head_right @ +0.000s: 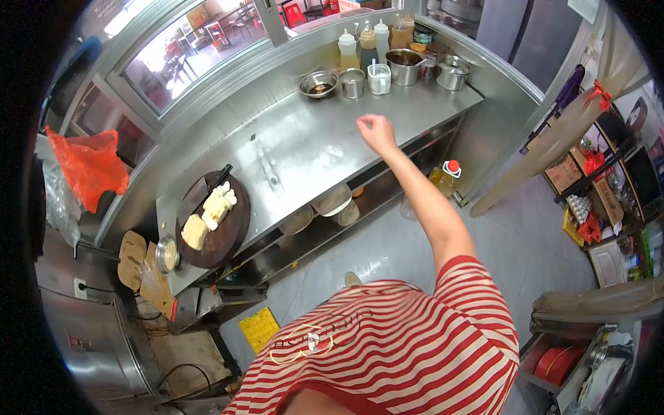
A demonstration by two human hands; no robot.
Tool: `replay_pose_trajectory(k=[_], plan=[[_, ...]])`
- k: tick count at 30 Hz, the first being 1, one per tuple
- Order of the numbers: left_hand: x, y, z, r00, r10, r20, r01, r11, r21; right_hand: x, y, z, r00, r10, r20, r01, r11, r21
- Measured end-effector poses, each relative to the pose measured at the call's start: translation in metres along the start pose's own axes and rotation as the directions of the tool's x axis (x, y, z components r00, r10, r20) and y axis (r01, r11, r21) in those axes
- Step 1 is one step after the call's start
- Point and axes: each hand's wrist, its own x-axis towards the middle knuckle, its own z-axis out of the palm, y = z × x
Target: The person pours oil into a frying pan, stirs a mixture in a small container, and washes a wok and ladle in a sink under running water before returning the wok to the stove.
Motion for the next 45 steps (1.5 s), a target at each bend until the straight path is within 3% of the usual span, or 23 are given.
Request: replay_pose_trajectory(k=[1, 2, 11, 12, 14, 16, 17, 20, 21, 22, 25, 28, 29, 31, 32, 34, 35, 37, 38, 39, 41, 43, 45], plan=[[0.012, 0.003, 0.001, 1.000, -0.005, -0.008, 0.004, 0.998, -0.065, 0.023, 0.007, 0.005, 1.000, -0.004, 0.006, 0.004, 1.000, -0.008], [0.015, 0.014, 0.012, 0.993, -0.114, -0.045, 0.110, 0.991, -0.077, 0.049, 0.014, 0.011, 1.000, 0.001, -0.022, -0.001, 1.000, 0.003], [-0.053, 0.160, 0.135, 0.982, 0.180, -0.064, -0.189, 0.958, -0.214, 0.238, 0.096, 0.087, 0.993, 0.113, -0.040, -0.102, 0.971, 0.216], [-0.071, 0.166, 0.157, 0.979, 0.175, -0.101, -0.194, 0.952, -0.238, 0.270, 0.146, 0.120, 0.995, 0.071, -0.074, -0.048, 0.960, 0.277], [-0.107, 0.174, 0.193, 0.965, 0.166, -0.201, -0.216, 0.943, -0.255, 0.302, 0.161, 0.136, 0.972, 0.229, 0.052, -0.234, 0.952, 0.195], [-0.146, 0.174, 0.220, 0.960, 0.133, -0.246, -0.191, 0.953, -0.234, 0.321, 0.169, 0.158, 0.971, 0.181, -0.159, -0.165, 0.980, 0.107], [-0.163, 0.168, 0.232, 0.959, 0.113, -0.259, -0.163, 0.970, -0.181, 0.331, 0.180, 0.167, 0.968, 0.213, -0.131, -0.211, 0.977, 0.032], [-0.187, 0.115, 0.223, 0.965, 0.164, -0.203, -0.198, 0.966, -0.164, 0.349, 0.196, 0.187, 0.954, 0.185, -0.236, -0.178, 0.983, 0.049], [-0.193, 0.092, 0.220, 0.944, 0.123, -0.306, -0.170, 0.976, -0.132, 0.357, 0.210, 0.195, 0.948, 0.160, -0.276, -0.160, 0.987, 0.022], [-0.209, 0.079, 0.221, 0.927, 0.046, -0.373, -0.136, 0.967, -0.217, 0.367, 0.216, 0.193, 0.971, 0.203, -0.128, -0.201, 0.979, 0.027], [-0.253, 0.038, 0.229, 0.841, -0.163, -0.516, -0.015, 0.946, -0.323, 0.366, 0.200, 0.194, 0.947, -0.079, -0.312, 0.038, 0.990, -0.138], [-0.287, -0.003, 0.243, 0.765, -0.360, -0.534, 0.118, 0.894, -0.433, 0.339, 0.128, 0.172, 0.891, -0.278, -0.359, 0.326, 0.942, 0.077], [-0.296, -0.019, 0.245, 0.746, -0.387, -0.542, 0.122, 0.880, -0.460, 0.328, 0.102, 0.163, 0.866, -0.341, -0.366, 0.441, 0.866, 0.235], [-0.304, -0.053, 0.252, 0.751, -0.444, -0.488, 0.140, 0.830, -0.540, 0.312, 0.059, 0.160, 0.792, -0.431, -0.431, 0.589, 0.726, 0.356], [-0.306, -0.073, 0.254, 0.753, -0.461, -0.470, 0.133, 0.806, -0.576, 0.298, 0.026, 0.151, 0.796, -0.431, -0.425, 0.591, 0.707, 0.389], [-0.314, -0.108, 0.260, 0.739, -0.495, -0.457, 0.101, 0.752, -0.652, 0.246, -0.059, 0.128, 0.708, -0.657, -0.259, 0.706, 0.663, 0.248], [-0.318, -0.129, 0.262, 0.735, -0.514, -0.442, 0.079, 0.712, -0.698, 0.217, -0.094, 0.129, 0.701, -0.662, -0.266, 0.713, 0.635, 0.298], [-0.324, -0.188, 0.266, 0.715, -0.566, -0.411, 0.036, 0.617, -0.786, 0.148, -0.158, 0.135, 0.793, -0.593, -0.142, 0.542, 0.579, 0.609], [-0.324, -0.224, 0.268, 0.706, -0.589, -0.395, 0.017, 0.571, -0.821, 0.116, -0.178, 0.143, 0.814, -0.581, -0.022, 0.490, 0.665, 0.564], [-0.330, -0.259, 0.270, 0.699, -0.607, -0.378, -0.001, 0.527, -0.850, 0.080, -0.201, 0.150, 0.811, -0.585, -0.011, 0.470, 0.639, 0.608], [-0.346, -0.314, 0.271, 0.668, -0.697, -0.261, 0.003, 0.353, -0.936, 0.005, -0.257, 0.166, 0.709, -0.686, 0.163, 0.294, 0.498, 0.816], [-0.366, -0.367, 0.275, 0.627, -0.754, -0.196, -0.016, 0.239, -0.971, -0.074, -0.317, 0.162, 0.560, -0.806, 0.191, 0.171, 0.339, 0.925], [-0.385, -0.413, 0.277, 0.573, -0.803, -0.166, -0.079, 0.147, -0.986, -0.155, -0.386, 0.132, 0.439, -0.871, 0.220, 0.141, 0.308, 0.941]])
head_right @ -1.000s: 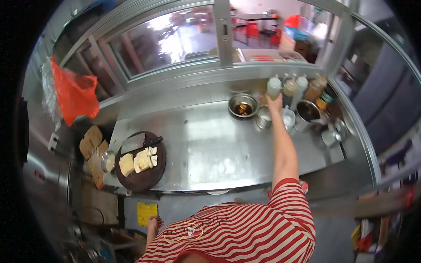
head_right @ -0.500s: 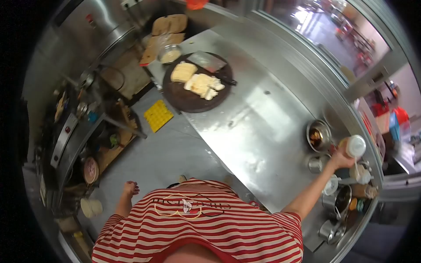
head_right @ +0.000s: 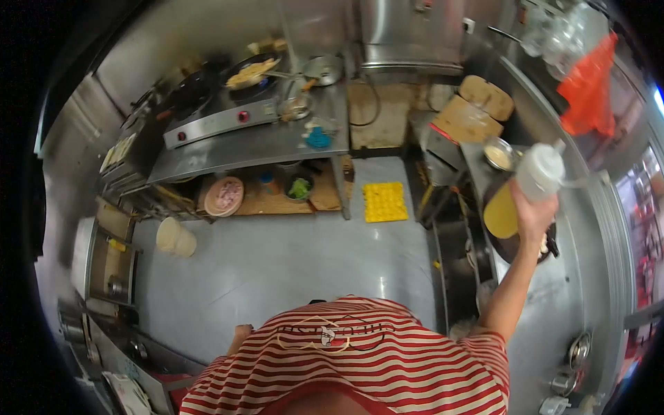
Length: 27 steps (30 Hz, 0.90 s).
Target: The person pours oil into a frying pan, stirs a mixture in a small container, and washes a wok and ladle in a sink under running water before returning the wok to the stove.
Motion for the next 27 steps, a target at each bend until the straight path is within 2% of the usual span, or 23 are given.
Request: replay_pose_trajectory(k=[2, 4, 6, 8, 12, 13, 15, 16, 18, 19, 20, 22, 23, 24, 26, 27], plan=[[0.014, 0.005, -0.031, 0.998, -0.008, -0.062, 0.002, 0.995, -0.103, 0.019, -0.036, 0.075, 0.978, -0.024, 0.206, 0.018, 0.999, 0.027], [0.033, 0.018, -0.041, 0.994, 0.006, -0.105, -0.029, 0.974, -0.226, 0.038, -0.088, 0.140, 0.918, -0.077, 0.389, 0.022, 0.989, 0.145], [0.052, 0.039, -0.037, 0.990, 0.034, -0.135, -0.081, 0.931, -0.355, 0.059, -0.122, 0.207, 0.835, -0.183, 0.519, 0.040, 0.961, 0.275], [0.072, 0.059, -0.020, 0.993, 0.085, -0.076, -0.110, 0.882, -0.459, 0.079, -0.153, 0.278, 0.784, -0.233, 0.576, 0.065, 0.952, 0.298], [0.099, 0.107, 0.009, 0.989, 0.080, 0.126, 0.006, 0.824, -0.566, 0.112, -0.205, 0.421, 0.640, -0.354, 0.683, 0.323, 0.929, 0.179], [0.115, 0.116, 0.010, 0.982, 0.042, 0.183, 0.073, 0.812, -0.578, 0.122, -0.207, 0.462, 0.639, -0.357, 0.681, 0.317, 0.929, 0.189], [0.120, 0.140, -0.003, 0.986, 0.084, 0.144, 0.021, 0.794, -0.608, 0.142, -0.206, 0.546, 0.570, -0.342, 0.747, 0.436, 0.896, 0.077], [0.124, 0.152, -0.012, 0.990, 0.098, 0.103, -0.015, 0.792, -0.610, 0.151, -0.213, 0.580, 0.573, -0.350, 0.741, 0.434, 0.897, 0.088], [0.149, 0.162, -0.041, 0.999, 0.033, 0.042, 0.000, 0.781, -0.624, 0.168, -0.226, 0.649, 0.444, -0.250, 0.860, 0.539, 0.842, -0.034], [0.175, 0.155, -0.059, 1.000, -0.019, 0.014, 0.024, 0.757, -0.653, 0.174, -0.220, 0.692, 0.482, -0.311, 0.819, 0.603, 0.796, -0.053], [0.197, 0.148, -0.078, 0.997, -0.077, -0.002, 0.055, 0.724, -0.687, 0.184, -0.226, 0.724, 0.483, -0.310, 0.819, 0.590, 0.806, -0.042], [0.224, 0.152, -0.114, 0.988, -0.155, -0.014, 0.089, 0.640, -0.763, 0.190, -0.236, 0.782, 0.408, -0.194, 0.892, 0.724, 0.664, -0.187], [0.228, 0.166, -0.128, 0.984, -0.178, -0.020, 0.095, 0.613, -0.784, 0.192, -0.237, 0.815, 0.408, -0.210, 0.889, 0.763, 0.613, -0.205], [0.231, 0.184, -0.134, 0.984, -0.175, -0.038, 0.080, 0.622, -0.779, 0.192, -0.241, 0.844, 0.406, -0.200, 0.892, 0.757, 0.620, -0.206], [0.234, 0.215, -0.142, 0.983, -0.162, -0.081, 0.042, 0.639, -0.768, 0.185, -0.253, 0.895, 0.265, -0.193, 0.945, 0.920, 0.345, -0.188], [0.228, 0.231, -0.142, 0.983, -0.152, -0.107, 0.017, 0.647, -0.762, 0.178, -0.261, 0.918, 0.243, -0.211, 0.947, 0.930, 0.329, -0.166]])
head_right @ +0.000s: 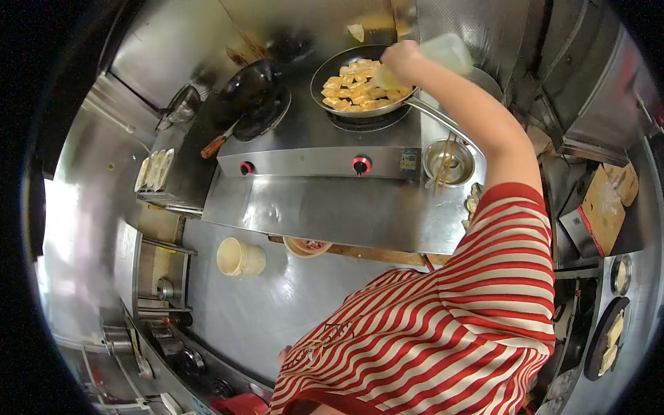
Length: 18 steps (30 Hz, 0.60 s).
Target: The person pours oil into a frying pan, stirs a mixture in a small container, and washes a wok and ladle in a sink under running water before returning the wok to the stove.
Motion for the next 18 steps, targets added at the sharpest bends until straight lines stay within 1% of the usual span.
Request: replay_pose_trajectory(k=[1, 3, 4, 5, 6, 7, 9, 12, 13, 15, 16, 17, 18], plan=[[-0.007, 0.009, 0.014, 1.000, 0.029, -0.005, -0.029, 1.000, 0.003, 0.020, -0.011, 0.000, 1.000, -0.024, -0.014, 0.024, 1.000, -0.013], [-0.010, 0.019, 0.040, 0.996, 0.089, 0.001, -0.089, 0.996, 0.006, 0.052, -0.029, 0.001, 0.995, -0.039, -0.090, 0.030, 0.994, -0.106], [-0.003, 0.018, 0.050, 0.997, 0.082, 0.006, -0.082, 0.997, 0.016, 0.068, -0.031, 0.005, 0.996, -0.035, -0.077, 0.027, 0.994, -0.109], [0.006, 0.018, 0.062, 0.994, 0.103, 0.029, -0.107, 0.971, 0.214, 0.084, -0.028, 0.006, 0.995, 0.027, -0.101, -0.042, 0.988, -0.146], [0.016, 0.019, 0.073, 0.991, 0.121, 0.063, -0.135, 0.907, 0.399, 0.100, -0.021, 0.009, 0.988, 0.090, -0.129, -0.113, 0.976, -0.185], [0.026, 0.021, 0.081, 0.991, 0.113, 0.075, -0.134, 0.904, 0.406, 0.110, -0.009, 0.012, 0.988, 0.098, -0.119, -0.120, 0.973, -0.196], [0.040, 0.023, 0.091, 0.988, 0.136, 0.079, -0.157, 0.884, 0.440, 0.115, 0.016, 0.019, 0.966, 0.244, -0.089, -0.259, 0.937, -0.235], [0.058, 0.038, 0.104, 0.991, 0.093, 0.099, -0.129, 0.883, 0.452, 0.093, 0.048, 0.023, 0.951, 0.309, -0.027, -0.305, 0.916, -0.261], [0.065, 0.046, 0.109, 0.991, 0.078, 0.112, -0.121, 0.880, 0.460, 0.083, 0.055, 0.022, 0.947, 0.321, -0.018, -0.313, 0.909, -0.274], [0.080, 0.066, 0.118, 0.988, 0.055, 0.141, -0.116, 0.875, 0.470, 0.061, 0.057, 0.017, 0.950, 0.308, 0.050, -0.271, 0.896, -0.352], [0.089, 0.077, 0.121, 0.986, 0.042, 0.159, -0.114, 0.873, 0.474, 0.052, 0.052, 0.008, 0.935, 0.332, 0.129, -0.269, 0.896, -0.352], [0.099, 0.090, 0.126, 0.983, 0.034, 0.179, -0.117, 0.869, 0.480, 0.042, 0.043, 0.001, 0.927, 0.347, 0.140, -0.279, 0.890, -0.361], [0.108, 0.105, 0.129, 0.980, 0.031, 0.195, -0.123, 0.870, 0.478, 0.031, 0.032, -0.008, 0.936, 0.315, 0.159, -0.226, 0.882, -0.413]])
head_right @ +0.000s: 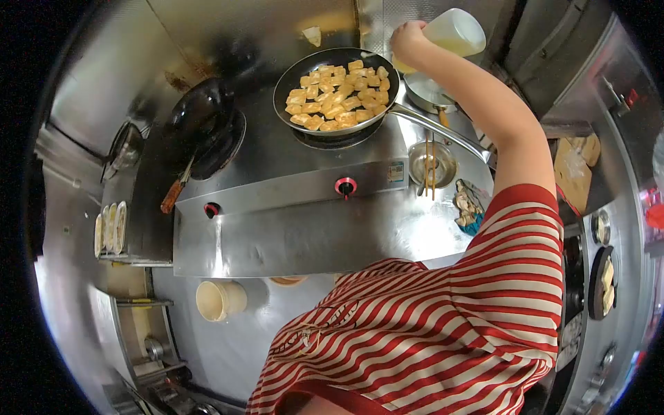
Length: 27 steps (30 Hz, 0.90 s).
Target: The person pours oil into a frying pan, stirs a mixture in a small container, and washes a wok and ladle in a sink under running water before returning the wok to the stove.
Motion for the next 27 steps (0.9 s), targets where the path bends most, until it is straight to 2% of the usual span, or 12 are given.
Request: replay_pose_trajectory(k=[3, 5, 9, 12, 14, 15, 18, 20, 23, 24, 25, 27], plan=[[0.029, 0.049, -0.013, 0.998, 0.016, 0.059, -0.014, 0.999, -0.030, -0.030, -0.011, -0.031, 0.997, -0.076, 0.011, 0.076, 0.997, -0.002], [0.036, 0.084, -0.019, 0.995, 0.026, 0.092, -0.021, 0.999, -0.047, -0.040, -0.023, -0.067, 0.956, -0.270, 0.113, 0.264, 0.962, 0.066], [0.059, 0.124, -0.020, 0.993, 0.027, 0.114, -0.020, 0.998, -0.060, -0.008, -0.066, -0.094, 0.952, -0.304, 0.030, 0.295, 0.941, 0.163], [0.097, 0.123, -0.024, 0.990, 0.014, 0.143, -0.006, 0.998, -0.059, 0.025, -0.082, -0.098, 0.970, -0.242, 0.023, 0.231, 0.946, 0.230], [0.109, 0.123, -0.030, 0.984, 0.002, 0.178, 0.007, 0.999, -0.051, 0.041, -0.083, -0.096, 0.982, -0.035, -0.185, 0.080, 0.967, 0.241], [0.113, 0.122, -0.031, 0.983, 0.032, 0.183, -0.028, 0.999, -0.021, 0.051, -0.080, -0.088, 0.983, -0.034, -0.180, 0.078, 0.968, 0.240], [0.123, 0.119, -0.035, 0.979, 0.073, 0.191, -0.084, 0.995, 0.047, 0.046, -0.065, -0.091, 0.955, 0.199, -0.222, -0.150, 0.964, 0.221], [0.123, 0.121, -0.037, 0.980, 0.057, 0.190, -0.072, 0.995, 0.069, 0.024, -0.055, -0.110, 0.988, 0.000, 0.156, -0.013, 0.996, 0.084], [0.125, 0.122, -0.036, 0.979, 0.032, 0.200, -0.055, 0.993, 0.108, 0.004, -0.059, -0.123, 0.953, -0.160, 0.257, 0.146, 0.987, 0.073], [0.125, 0.125, -0.036, 0.978, 0.030, 0.204, -0.055, 0.991, 0.120, 0.013, -0.060, -0.100, 0.986, -0.111, 0.127, 0.096, 0.988, 0.119], [0.128, 0.128, -0.035, 0.977, 0.030, 0.210, -0.058, 0.990, 0.129, 0.014, -0.058, -0.089, 0.984, -0.107, 0.141, 0.090, 0.988, 0.122], [0.132, 0.138, -0.031, 0.973, 0.037, 0.227, -0.070, 0.988, 0.138, 0.016, -0.050, -0.081, 0.983, 0.096, -0.154, -0.069, 0.983, 0.171]])
